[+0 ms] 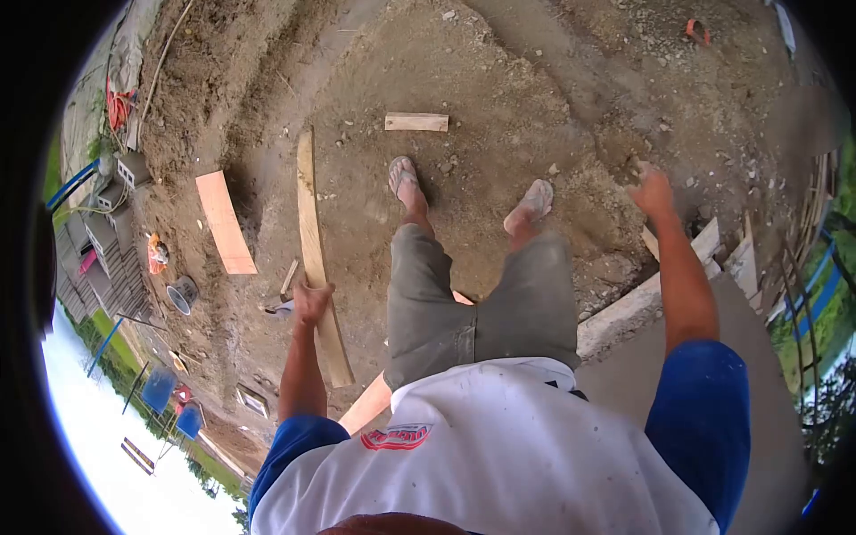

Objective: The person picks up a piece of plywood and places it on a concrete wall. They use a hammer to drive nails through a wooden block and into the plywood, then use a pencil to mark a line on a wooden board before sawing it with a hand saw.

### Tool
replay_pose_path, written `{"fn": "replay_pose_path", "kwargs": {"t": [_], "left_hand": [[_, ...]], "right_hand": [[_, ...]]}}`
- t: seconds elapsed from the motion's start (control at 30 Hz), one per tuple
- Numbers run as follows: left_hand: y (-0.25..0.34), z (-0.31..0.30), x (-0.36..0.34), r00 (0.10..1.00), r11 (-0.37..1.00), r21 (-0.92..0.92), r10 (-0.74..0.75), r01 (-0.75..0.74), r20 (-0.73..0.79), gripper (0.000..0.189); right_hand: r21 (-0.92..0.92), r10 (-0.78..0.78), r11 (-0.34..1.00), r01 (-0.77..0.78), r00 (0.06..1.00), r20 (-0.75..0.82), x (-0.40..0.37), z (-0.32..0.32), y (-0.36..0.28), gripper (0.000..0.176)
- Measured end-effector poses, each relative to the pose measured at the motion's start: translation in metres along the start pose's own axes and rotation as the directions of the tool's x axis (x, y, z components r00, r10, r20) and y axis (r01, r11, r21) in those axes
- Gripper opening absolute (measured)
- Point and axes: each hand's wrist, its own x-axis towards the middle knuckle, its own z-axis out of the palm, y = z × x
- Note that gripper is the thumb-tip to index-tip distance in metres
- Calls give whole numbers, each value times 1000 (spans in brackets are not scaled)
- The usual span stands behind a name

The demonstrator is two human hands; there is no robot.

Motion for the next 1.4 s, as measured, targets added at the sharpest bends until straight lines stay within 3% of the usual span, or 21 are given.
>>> {"fn": "replay_pose_path", "kwargs": {"t": [0.1,0.13,0.17,0.23,0.27,0.33,0.37,0.43,0.47,0.53,0.63,0.67,0.73,0.83,0.93,1.03,1.13,1.23,1.33,1.4], "left_hand": [[-119,18,63,999,977,209,-26,33,-32,61],[-142,16,89,991,975,207,-96,76,90,68],[-164,17,99,960,967,212,-185,139,213,74],[-200,26,120,917,923,291,-323,251,234,89],[-224,32,134,931,899,374,-314,228,185,91],[-274,42,147,952,817,541,-294,202,89,95],[-268,47,153,955,804,560,-289,202,70,92],[-243,67,170,942,916,288,-320,279,104,87],[-226,76,176,936,940,141,-329,312,123,84],[-169,93,192,975,991,19,-137,136,176,72],[-56,116,200,973,966,-232,154,-113,169,56],[-4,119,192,956,941,-295,226,-164,189,54],[79,125,164,899,922,-280,343,-266,274,54],[197,122,73,749,814,-320,575,-484,329,60],[284,129,-18,606,723,-343,690,-600,396,61],[377,116,-126,505,724,-311,665,-616,551,58],[433,125,-198,140,626,-656,760,-421,635,56],[471,158,-259,-127,710,-633,629,-308,767,58],[493,212,-341,-289,810,-530,460,-253,840,63],[502,246,-388,-388,839,-455,328,-299,861,64]], "right_hand": [[-123,-52,989,83,971,232,80,107,-94,73],[-174,-67,976,128,946,317,103,144,-137,75],[-149,-106,976,159,943,315,121,182,-180,80],[-23,-154,985,170,934,322,155,247,-266,91],[20,-169,985,171,938,303,174,281,-303,92],[-54,-304,948,313,944,125,200,330,-362,87],[-81,-327,938,336,938,115,213,356,-374,84],[-137,-380,912,387,922,75,244,391,-389,79],[-77,-407,906,417,906,120,248,393,-390,74],[46,-448,892,449,870,203,238,373,-382,65],[391,-374,898,203,820,433,172,307,-356,55],[632,-302,751,-189,753,584,131,271,-346,51],[800,-350,508,-320,772,531,48,209,-321,55],[952,-375,192,-239,879,296,-85,101,-301,57],[978,-142,146,147,982,-127,-185,24,-288,67],[778,-1,611,146,983,-184,-266,-50,-239,79],[888,-99,362,283,959,-265,-337,-94,-149,90],[910,83,-165,381,924,-372,-392,-121,-61,96],[739,237,-224,635,771,-591,-440,-150,-6,79],[734,307,-127,667,730,-610,-467,-154,22,69]]}}
